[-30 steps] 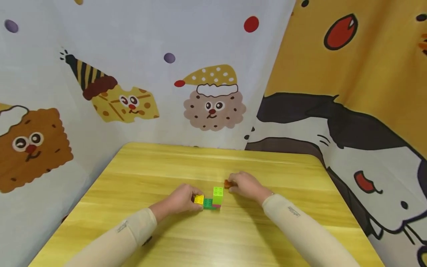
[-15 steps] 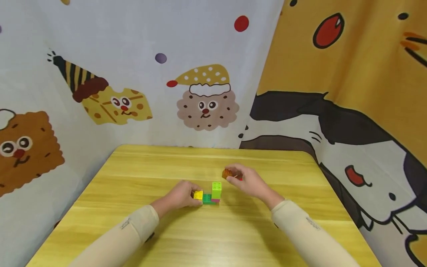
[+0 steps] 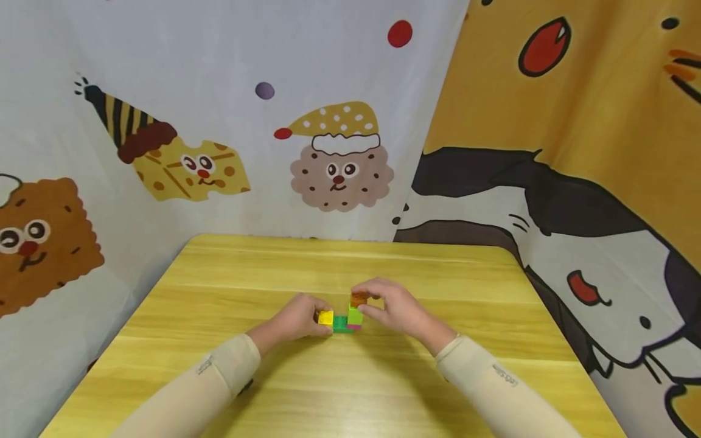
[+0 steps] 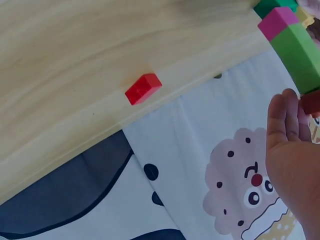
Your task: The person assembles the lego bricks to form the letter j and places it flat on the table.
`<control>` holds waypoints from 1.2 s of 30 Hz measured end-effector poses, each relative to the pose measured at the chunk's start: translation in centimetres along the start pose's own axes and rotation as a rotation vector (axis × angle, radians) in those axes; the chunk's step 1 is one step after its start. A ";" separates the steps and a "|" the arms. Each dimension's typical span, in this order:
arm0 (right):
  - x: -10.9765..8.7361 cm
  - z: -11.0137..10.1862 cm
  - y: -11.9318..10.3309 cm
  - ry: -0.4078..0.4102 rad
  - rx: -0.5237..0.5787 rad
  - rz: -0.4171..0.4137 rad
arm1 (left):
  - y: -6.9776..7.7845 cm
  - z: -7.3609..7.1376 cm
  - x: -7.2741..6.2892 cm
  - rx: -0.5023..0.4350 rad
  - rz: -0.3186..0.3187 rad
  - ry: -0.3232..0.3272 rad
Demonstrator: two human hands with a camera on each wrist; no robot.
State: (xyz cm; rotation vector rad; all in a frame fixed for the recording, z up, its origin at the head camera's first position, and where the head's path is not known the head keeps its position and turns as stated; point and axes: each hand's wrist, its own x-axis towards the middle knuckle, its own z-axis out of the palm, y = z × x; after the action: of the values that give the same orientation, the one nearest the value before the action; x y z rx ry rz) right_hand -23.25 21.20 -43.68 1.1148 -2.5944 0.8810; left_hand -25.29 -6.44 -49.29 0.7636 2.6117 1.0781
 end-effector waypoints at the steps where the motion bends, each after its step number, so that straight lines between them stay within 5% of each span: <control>1: 0.0 0.1 0.0 0.011 0.000 -0.018 | 0.0 0.0 0.0 -0.001 -0.001 0.000; 7: -0.3 0.9 0.1 0.049 0.000 -0.071 | 0.1 -0.1 0.1 -0.010 -0.004 -0.005; 36: -1.4 3.6 1.2 0.069 0.244 0.092 | -0.1 0.0 0.2 0.031 0.020 0.003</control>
State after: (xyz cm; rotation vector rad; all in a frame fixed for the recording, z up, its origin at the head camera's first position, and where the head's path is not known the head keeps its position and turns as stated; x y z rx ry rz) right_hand -22.92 20.60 -47.61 1.0060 -2.5509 1.2619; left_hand -25.49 -6.41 -49.41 0.7965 2.6342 1.0471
